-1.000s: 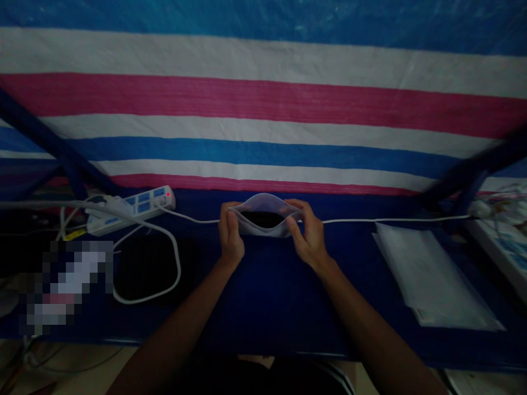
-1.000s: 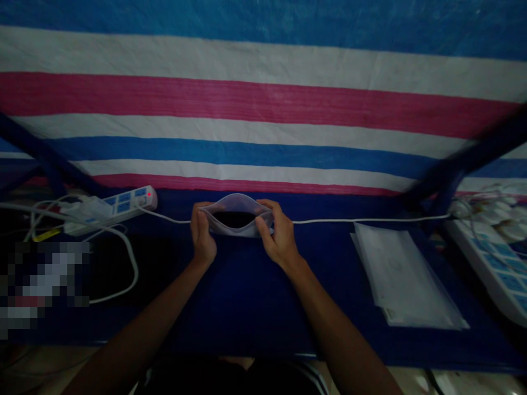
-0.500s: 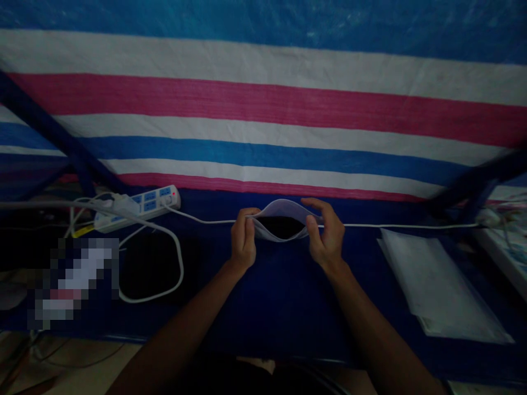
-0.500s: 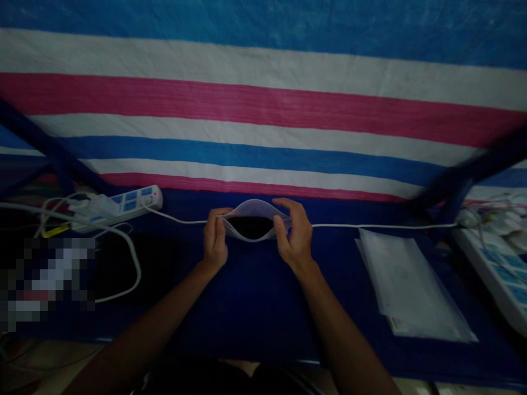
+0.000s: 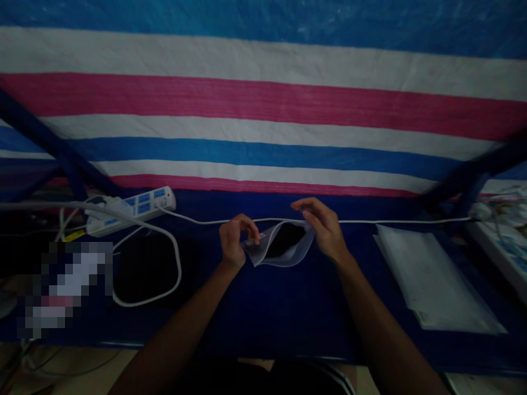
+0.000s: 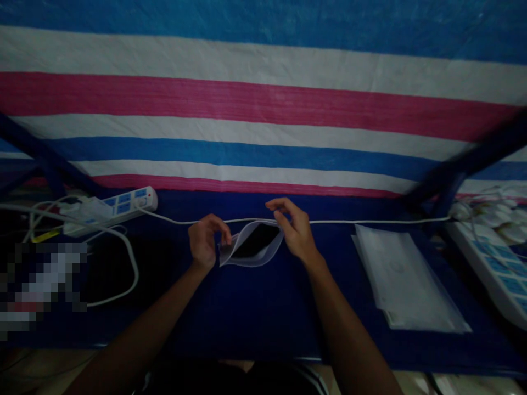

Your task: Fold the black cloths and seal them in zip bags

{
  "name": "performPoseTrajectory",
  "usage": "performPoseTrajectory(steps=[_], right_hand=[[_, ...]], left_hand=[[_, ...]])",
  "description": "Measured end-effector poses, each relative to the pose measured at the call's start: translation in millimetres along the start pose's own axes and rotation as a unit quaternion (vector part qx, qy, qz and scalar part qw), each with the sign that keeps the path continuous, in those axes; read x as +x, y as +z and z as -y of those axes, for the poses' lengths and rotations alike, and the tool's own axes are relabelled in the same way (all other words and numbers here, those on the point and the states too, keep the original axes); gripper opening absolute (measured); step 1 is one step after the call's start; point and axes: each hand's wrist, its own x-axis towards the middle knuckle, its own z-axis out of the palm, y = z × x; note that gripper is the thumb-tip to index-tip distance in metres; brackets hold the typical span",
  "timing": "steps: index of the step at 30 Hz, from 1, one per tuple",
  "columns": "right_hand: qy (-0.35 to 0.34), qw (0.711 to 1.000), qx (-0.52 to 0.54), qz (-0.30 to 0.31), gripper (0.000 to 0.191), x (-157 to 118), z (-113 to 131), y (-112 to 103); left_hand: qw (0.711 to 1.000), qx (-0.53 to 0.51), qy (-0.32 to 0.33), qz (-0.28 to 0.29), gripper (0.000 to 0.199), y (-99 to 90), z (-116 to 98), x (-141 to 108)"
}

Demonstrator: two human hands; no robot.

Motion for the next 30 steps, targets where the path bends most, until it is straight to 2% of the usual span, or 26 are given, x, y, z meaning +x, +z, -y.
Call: performPoseTrajectory(steps=[2,3,5,8,10,14,18,20,23,27,30], right_hand=[[0.028,0.998,-0.026,0.040,0.026,3.0,-2.8,-8.6],[0.042,0.997,-0.041,0.055,0.027,4.0,-4.2,-13.0],[0.068,0.992,-0.073,0.083,0.029,5.3,-7.7,-21.9],[0.099,0.981,-0.123,0.111,0.029,6.0,-14.5,-33.5],[0.111,0.974,-0.170,0.103,0.028,6.2,-19.2,-39.3],[0.102,0.963,-0.243,0.051,0.026,7.1,-22.5,-46.1],[0.101,0.957,-0.272,0.003,0.031,8.6,-16.7,-52.3],[0.121,0.949,-0.292,0.000,0.031,9.5,-14.1,-57.7],[0.170,0.928,-0.330,0.037,0.032,10.5,-13.6,-68.7],[0.218,0.903,-0.365,0.066,0.035,11.0,-16.1,-81.5],[0.228,0.897,-0.371,0.073,0.038,10.6,-19.1,-86.9]], left_hand=[[0.997,0.079,-0.018,0.015,0.048,-0.6,1.1,6.1],[0.991,0.127,-0.019,0.048,0.039,-1.1,1.7,8.8],[0.969,0.194,-0.011,0.154,0.025,-1.9,2.8,12.1],[0.930,0.222,0.006,0.292,0.024,-2.0,2.7,11.1],[0.910,0.255,0.000,0.326,0.027,-1.5,1.2,8.4],[0.877,0.371,-0.046,0.300,0.037,-0.4,-2.0,5.6],[0.843,0.457,-0.101,0.264,0.015,3.0,-4.1,5.4],[0.819,0.498,-0.108,0.264,0.017,6.1,-5.5,4.2],[0.796,0.529,-0.098,0.279,0.022,10.1,-6.6,1.4],[0.797,0.513,-0.070,0.311,0.027,10.8,-1.9,-0.7],[0.830,0.462,-0.057,0.307,0.025,9.3,4.0,-1.0]])
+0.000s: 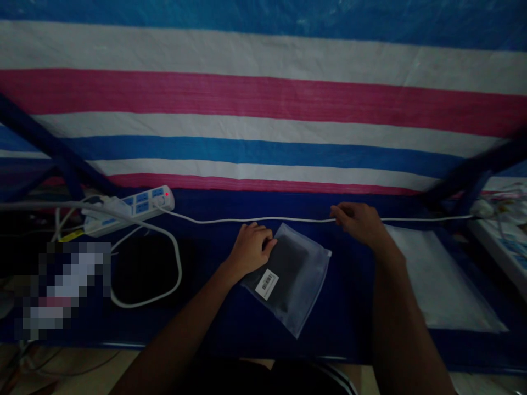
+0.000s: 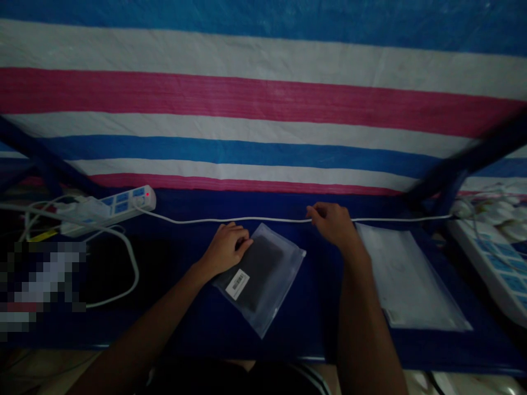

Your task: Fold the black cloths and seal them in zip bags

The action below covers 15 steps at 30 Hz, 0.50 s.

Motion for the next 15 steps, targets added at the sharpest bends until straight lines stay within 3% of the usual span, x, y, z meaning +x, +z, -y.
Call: performPoseTrajectory(steps=[5,8,12,15], right_hand=[[-0.026,0.999,0.022,0.042,0.041,2.4,-16.2,1.2],[-0.029,0.990,0.077,0.112,0.043,1.0,-24.9,1.5],[-0.037,0.946,0.192,0.260,0.041,-6.8,-15.3,2.6],[-0.052,0.914,0.244,0.321,0.034,-12.1,3.5,8.6]], left_hand=[[0.976,-0.204,0.014,-0.072,0.034,0.7,2.6,0.8],[0.956,-0.266,-0.010,-0.125,0.037,-0.7,2.3,0.7],[0.943,-0.274,-0.049,-0.182,0.037,1.6,6.0,2.1],[0.939,-0.268,-0.063,-0.205,0.037,5.3,10.1,3.2]])
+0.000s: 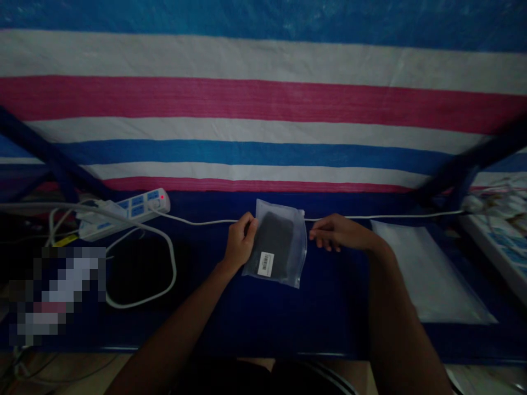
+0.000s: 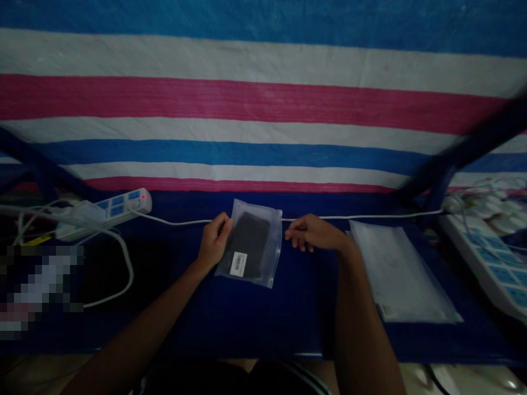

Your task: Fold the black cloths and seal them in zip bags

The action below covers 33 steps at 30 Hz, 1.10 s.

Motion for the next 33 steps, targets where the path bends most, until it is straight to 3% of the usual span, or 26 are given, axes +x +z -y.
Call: performPoseTrajectory(steps=[6,11,25,33], right_hand=[[-0.059,0.992,0.104,0.030,0.035,15.0,6.1,16.5],[-0.095,0.987,0.131,-0.022,0.036,26.8,2.4,22.1],[-0.035,0.957,0.247,-0.148,0.049,48.2,16.4,65.2],[-0.011,0.958,0.246,-0.148,0.035,50.9,19.4,71.7]], left_hand=[[0.999,0.014,-0.008,-0.028,0.034,-0.4,5.1,1.3],[0.999,0.013,-0.029,-0.033,0.032,-0.3,8.8,3.9],[0.999,0.025,-0.015,-0.029,0.027,2.4,9.8,3.2],[0.999,0.029,-0.017,-0.037,0.022,3.1,8.9,3.3]])
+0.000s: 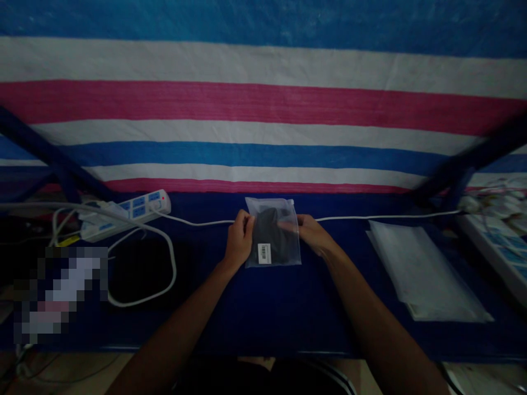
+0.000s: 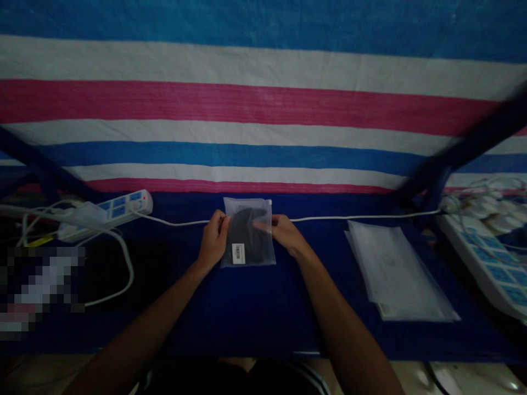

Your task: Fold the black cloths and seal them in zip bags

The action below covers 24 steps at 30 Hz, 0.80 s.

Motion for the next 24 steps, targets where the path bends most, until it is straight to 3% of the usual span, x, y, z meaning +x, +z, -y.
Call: performPoseTrajectory(steps=[5,12,16,19,21,24], right_hand=[[-0.013,0.999,0.021,-0.030,0.035,2.9,-2.2,-15.7],[-0.056,0.988,-0.001,-0.142,0.033,3.6,2.0,-53.2],[-0.043,0.973,0.032,-0.225,0.030,-0.5,7.5,-68.8],[-0.071,0.960,0.050,-0.267,0.030,-2.6,10.3,-79.3],[-0.102,0.957,0.047,-0.267,0.031,-3.7,12.2,-83.2],[-0.114,0.957,0.091,-0.250,0.033,-6.0,16.7,-77.9]], left_hand=[[0.999,0.005,-0.020,-0.033,0.023,-1.8,1.3,0.9],[0.997,-0.035,-0.059,-0.045,0.016,-1.3,7.0,1.7],[0.996,-0.033,-0.057,-0.055,0.012,-2.6,10.4,1.9],[0.996,-0.034,-0.059,-0.057,0.011,-4.2,11.7,2.2],[0.998,-0.018,-0.050,-0.031,0.010,-3.9,10.0,1.0],[0.996,0.055,0.003,0.077,0.004,-1.2,1.7,-3.8]])
